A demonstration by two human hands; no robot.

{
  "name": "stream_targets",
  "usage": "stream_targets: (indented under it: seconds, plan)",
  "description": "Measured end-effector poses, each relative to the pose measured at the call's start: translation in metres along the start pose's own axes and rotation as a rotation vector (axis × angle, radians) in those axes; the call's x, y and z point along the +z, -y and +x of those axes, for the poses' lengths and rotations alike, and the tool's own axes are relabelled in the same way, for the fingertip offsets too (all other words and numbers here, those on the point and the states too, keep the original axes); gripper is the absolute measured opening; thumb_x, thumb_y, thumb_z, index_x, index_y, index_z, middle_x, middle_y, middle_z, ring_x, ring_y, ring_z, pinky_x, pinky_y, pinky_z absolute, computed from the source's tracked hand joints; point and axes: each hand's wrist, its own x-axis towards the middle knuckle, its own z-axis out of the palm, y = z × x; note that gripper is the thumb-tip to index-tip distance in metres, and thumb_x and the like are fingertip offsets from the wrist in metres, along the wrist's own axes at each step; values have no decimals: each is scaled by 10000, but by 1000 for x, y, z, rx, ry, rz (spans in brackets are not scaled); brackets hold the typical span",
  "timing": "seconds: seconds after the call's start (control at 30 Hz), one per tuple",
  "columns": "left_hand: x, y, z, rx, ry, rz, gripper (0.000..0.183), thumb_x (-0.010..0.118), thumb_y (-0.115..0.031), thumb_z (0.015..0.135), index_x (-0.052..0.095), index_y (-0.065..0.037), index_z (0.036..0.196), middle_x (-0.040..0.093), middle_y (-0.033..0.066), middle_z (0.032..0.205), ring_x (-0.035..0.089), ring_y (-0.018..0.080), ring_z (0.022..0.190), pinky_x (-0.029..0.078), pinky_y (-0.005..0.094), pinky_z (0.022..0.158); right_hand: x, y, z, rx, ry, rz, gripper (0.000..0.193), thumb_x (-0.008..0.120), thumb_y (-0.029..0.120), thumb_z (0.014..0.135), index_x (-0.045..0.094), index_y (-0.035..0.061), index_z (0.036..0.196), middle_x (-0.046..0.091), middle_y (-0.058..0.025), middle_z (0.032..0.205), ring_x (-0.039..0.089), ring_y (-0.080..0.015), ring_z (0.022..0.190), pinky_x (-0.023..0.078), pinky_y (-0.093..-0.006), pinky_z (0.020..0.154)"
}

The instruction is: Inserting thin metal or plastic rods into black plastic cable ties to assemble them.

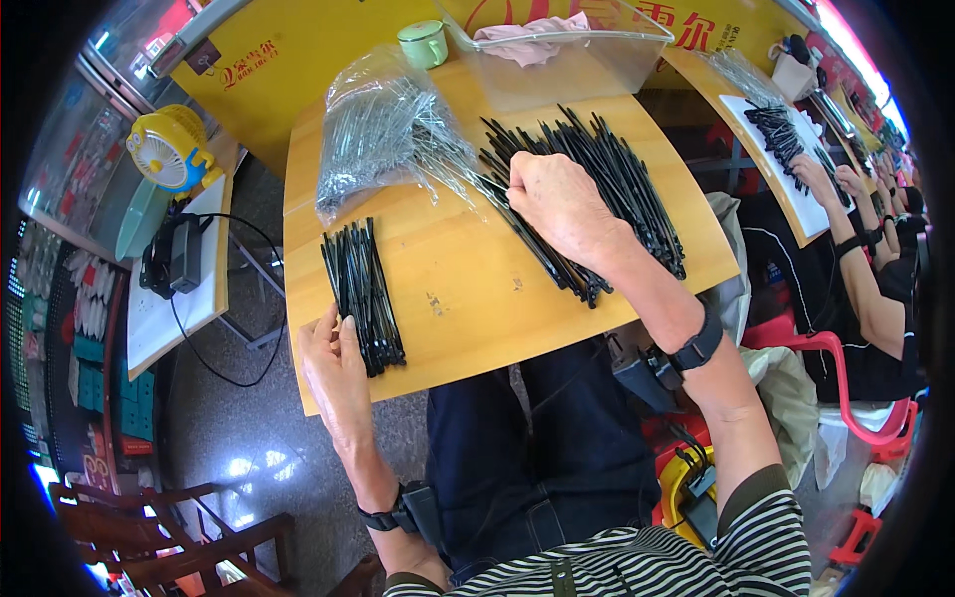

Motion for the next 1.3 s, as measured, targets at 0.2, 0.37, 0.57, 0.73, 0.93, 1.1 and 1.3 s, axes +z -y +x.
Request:
stream_targets:
  seconds: [0.2,0.37,0.57,0.73,0.93,1.1,1.3]
  plan:
    - [-2,12,3,58,-3,-26,301,558,-159,887,572,32,1120,546,121,998,575,173,821,471,284,705,-37,-9,-29,-72,104,156,108,530,47,789,580,-41,826,615,-231,783,605,-388,780,488,-429,715]
    - [-3,9,1,71,0,43,330,565,-176,887,548,17,1154,516,135,1053,573,185,848,479,296,709,-30,-14,-31,-35,34,124,96,519,61,782,541,-31,794,586,-184,686,589,-331,681,459,-388,638]
    - [2,0,-7,257,-165,305,283,575,-123,855,568,9,1106,500,143,1070,484,272,991,390,383,879,-10,-8,-18,-36,-55,112,74,540,74,763,531,0,754,601,-172,705,603,-344,715,477,-410,655]
    - [27,-43,-21,451,-10,36,227,583,-93,844,610,-14,1055,557,137,1049,528,249,998,413,350,873,-15,-12,-24,34,-128,-88,71,567,91,758,549,24,771,618,-153,737,616,-331,745,496,-418,672]
    - [79,-81,-46,514,335,-191,191,597,-70,840,622,-9,1019,582,126,982,583,181,791,475,256,666,-59,-28,-54,24,-44,52,113,559,118,771,582,10,792,623,-171,739,608,-333,716,480,-413,679]
    - [106,-103,-55,480,353,-179,368,662,-172,803,565,-1,1114,558,137,916,566,210,755,470,294,656,-84,-34,-82,104,-37,365,121,555,117,781,554,-3,787,586,-118,659,568,-228,587,454,-316,586]
    - [127,-105,-58,599,240,-103,544,689,-195,766,465,38,1204,510,121,871,538,211,726,458,314,642,-93,-32,-104,244,82,758,135,555,121,814,526,-10,822,549,-39,681,505,-89,573,422,-231,533]
